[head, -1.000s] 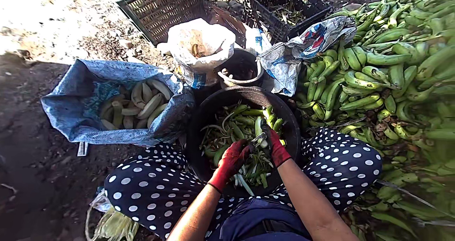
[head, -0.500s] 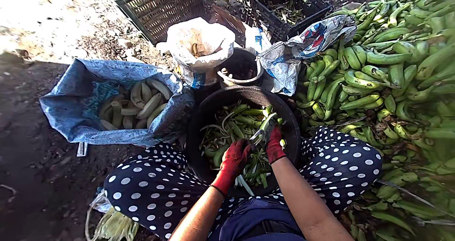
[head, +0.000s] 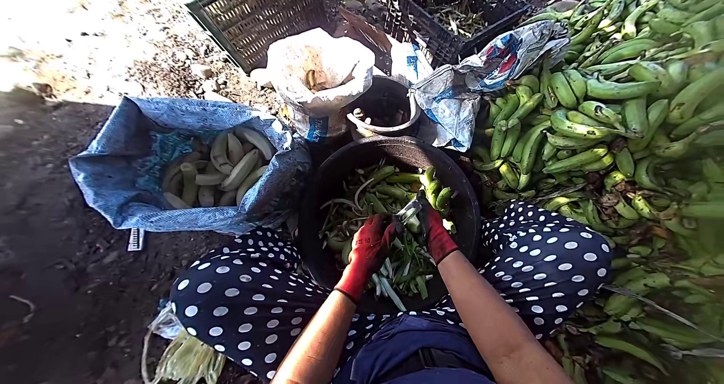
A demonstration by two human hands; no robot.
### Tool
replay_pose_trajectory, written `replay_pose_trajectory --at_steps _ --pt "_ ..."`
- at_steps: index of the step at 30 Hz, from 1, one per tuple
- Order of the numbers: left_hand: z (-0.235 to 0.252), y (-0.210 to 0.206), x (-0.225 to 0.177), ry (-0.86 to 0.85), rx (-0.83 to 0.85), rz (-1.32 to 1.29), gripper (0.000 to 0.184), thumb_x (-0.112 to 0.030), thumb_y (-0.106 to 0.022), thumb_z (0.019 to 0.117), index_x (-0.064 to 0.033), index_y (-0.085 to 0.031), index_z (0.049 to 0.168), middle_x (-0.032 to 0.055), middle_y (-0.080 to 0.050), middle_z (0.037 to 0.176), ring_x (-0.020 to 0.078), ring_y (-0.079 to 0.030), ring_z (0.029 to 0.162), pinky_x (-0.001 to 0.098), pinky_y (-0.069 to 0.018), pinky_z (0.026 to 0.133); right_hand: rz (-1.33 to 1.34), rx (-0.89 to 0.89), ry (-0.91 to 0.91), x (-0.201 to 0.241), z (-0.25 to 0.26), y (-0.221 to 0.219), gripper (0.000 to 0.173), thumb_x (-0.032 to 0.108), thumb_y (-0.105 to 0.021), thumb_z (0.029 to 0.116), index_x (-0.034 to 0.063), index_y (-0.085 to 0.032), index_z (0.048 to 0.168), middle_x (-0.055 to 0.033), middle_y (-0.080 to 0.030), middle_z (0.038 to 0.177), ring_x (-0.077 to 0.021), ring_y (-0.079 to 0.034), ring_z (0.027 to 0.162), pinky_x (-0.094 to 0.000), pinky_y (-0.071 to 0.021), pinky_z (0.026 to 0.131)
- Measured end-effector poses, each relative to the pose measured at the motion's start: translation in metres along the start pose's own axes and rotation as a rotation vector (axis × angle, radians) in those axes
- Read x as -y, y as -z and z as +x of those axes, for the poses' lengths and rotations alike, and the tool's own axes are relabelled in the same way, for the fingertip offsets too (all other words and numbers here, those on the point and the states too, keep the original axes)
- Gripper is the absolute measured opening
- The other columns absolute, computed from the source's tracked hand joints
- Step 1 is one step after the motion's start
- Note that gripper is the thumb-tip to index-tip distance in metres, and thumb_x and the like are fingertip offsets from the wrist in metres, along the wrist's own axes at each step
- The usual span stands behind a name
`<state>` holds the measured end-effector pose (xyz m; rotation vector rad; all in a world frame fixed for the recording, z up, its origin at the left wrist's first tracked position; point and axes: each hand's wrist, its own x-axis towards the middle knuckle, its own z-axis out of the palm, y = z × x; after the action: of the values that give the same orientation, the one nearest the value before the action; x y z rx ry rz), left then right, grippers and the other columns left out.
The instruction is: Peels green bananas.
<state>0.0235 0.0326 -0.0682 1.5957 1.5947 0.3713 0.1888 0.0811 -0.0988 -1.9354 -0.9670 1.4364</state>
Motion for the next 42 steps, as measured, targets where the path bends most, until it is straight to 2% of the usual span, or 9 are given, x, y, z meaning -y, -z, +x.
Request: replay_pose_trajectory --at_steps 5,10,15,20,24,29,33,36,42 --pt "-0.010 -0.009 -0.015 -0.005 -0.082 0.143 0.049 -0.043 -0.052 0.1039 -0.0075 -0.061 0.136 0.0216 -0.064 0.128 0.0398 -0.063 0.116 0.0593 -0.0478 0.097 0.286 -0.276 -0.094 0.022 -0.005 -0.009 0.051 0.037 -0.036 0.1122 -0.0054 -0.055 0.135 -0.0260 -0.061 0.127 -0.0330 -0.059 0.118 -0.0475 -0.0471 0.102" --pt "-0.008 -0.002 -0.020 0.064 -0.107 0.219 0.048 -0.041 -0.049 0.1058 -0.0087 -0.060 0.140 0.0218 -0.063 0.131 0.0403 -0.062 0.118 0.0586 -0.0473 0.098 0.142 -0.311 -0.090 0.032 -0.011 -0.018 0.047 0.029 -0.034 0.1130 -0.0059 -0.049 0.140 -0.0269 -0.058 0.134 -0.0345 -0.056 0.127 -0.0468 -0.0430 0.109" --pt "0.014 0.011 0.005 0.111 -0.062 0.029 0.042 -0.039 -0.044 0.1096 -0.0123 -0.063 0.136 0.0180 -0.064 0.126 0.0343 -0.064 0.114 0.0554 -0.0491 0.099 -0.109 0.098 0.151 0.021 -0.022 -0.016 0.040 0.013 -0.039 0.1108 -0.0072 -0.050 0.143 -0.0272 -0.057 0.139 -0.0321 -0.054 0.131 -0.0432 -0.0401 0.114" --pt "0.027 0.020 0.033 0.212 -0.010 0.059 0.046 -0.046 -0.036 0.1100 -0.0197 -0.064 0.136 0.0143 -0.068 0.127 0.0335 -0.062 0.121 0.0621 -0.0451 0.101 -0.110 0.619 0.203 -0.002 -0.020 0.003 0.040 0.026 -0.040 0.1097 0.0007 -0.059 0.135 -0.0132 -0.065 0.127 -0.0114 -0.062 0.112 -0.0308 -0.0496 0.101" --pt "0.020 0.012 0.019 0.082 -0.002 0.000 0.045 -0.045 -0.041 0.1090 -0.0147 -0.066 0.131 0.0147 -0.068 0.121 0.0316 -0.064 0.114 0.0570 -0.0484 0.098 0.026 0.343 0.051 -0.005 -0.015 0.011 0.042 0.025 -0.036 0.1121 -0.0025 -0.058 0.134 -0.0173 -0.066 0.121 -0.0188 -0.065 0.107 -0.0355 -0.0527 0.096" --pt "-0.008 -0.014 0.000 -0.265 -0.079 0.217 0.046 -0.044 -0.054 0.1016 -0.0143 -0.067 0.134 0.0210 -0.067 0.123 0.0417 -0.064 0.114 0.0632 -0.0448 0.096 0.856 0.340 -0.263 -0.015 0.008 0.012 0.065 0.054 -0.015 0.1090 0.0056 -0.056 0.097 -0.0062 -0.059 0.069 -0.0148 -0.059 0.057 -0.0298 -0.0528 0.052" --pt "-0.011 -0.020 0.002 -0.340 -0.273 0.246 0.043 -0.041 -0.064 0.0961 -0.0128 -0.071 0.128 0.0222 -0.069 0.120 0.0449 -0.064 0.112 0.0651 -0.0449 0.097 1.005 0.341 -0.325 -0.006 0.004 0.014 0.050 0.044 -0.021 0.1104 0.0087 -0.055 0.100 -0.0041 -0.057 0.073 -0.0126 -0.058 0.060 -0.0265 -0.0517 0.055" --pt "-0.007 -0.022 0.005 -0.343 -0.332 0.249 0.042 -0.041 -0.062 0.0968 -0.0129 -0.072 0.126 0.0220 -0.069 0.118 0.0446 -0.065 0.110 0.0647 -0.0458 0.095 1.046 0.349 -0.402 -0.003 0.000 0.004 0.053 0.052 -0.023 0.1078 0.0106 -0.053 0.096 -0.0031 -0.055 0.068 -0.0131 -0.055 0.056 -0.0283 -0.0500 0.051" --pt "0.000 -0.011 -0.001 -0.121 -0.159 0.202 0.040 -0.037 -0.053 0.1040 -0.0144 -0.067 0.134 0.0236 -0.066 0.123 0.0439 -0.064 0.114 0.0629 -0.0470 0.095 0.591 0.155 -0.090 -0.005 -0.014 -0.009 0.038 0.028 -0.033 0.1130 -0.0005 -0.058 0.113 -0.0094 -0.060 0.082 -0.0153 -0.060 0.069 -0.0322 -0.0542 0.064"
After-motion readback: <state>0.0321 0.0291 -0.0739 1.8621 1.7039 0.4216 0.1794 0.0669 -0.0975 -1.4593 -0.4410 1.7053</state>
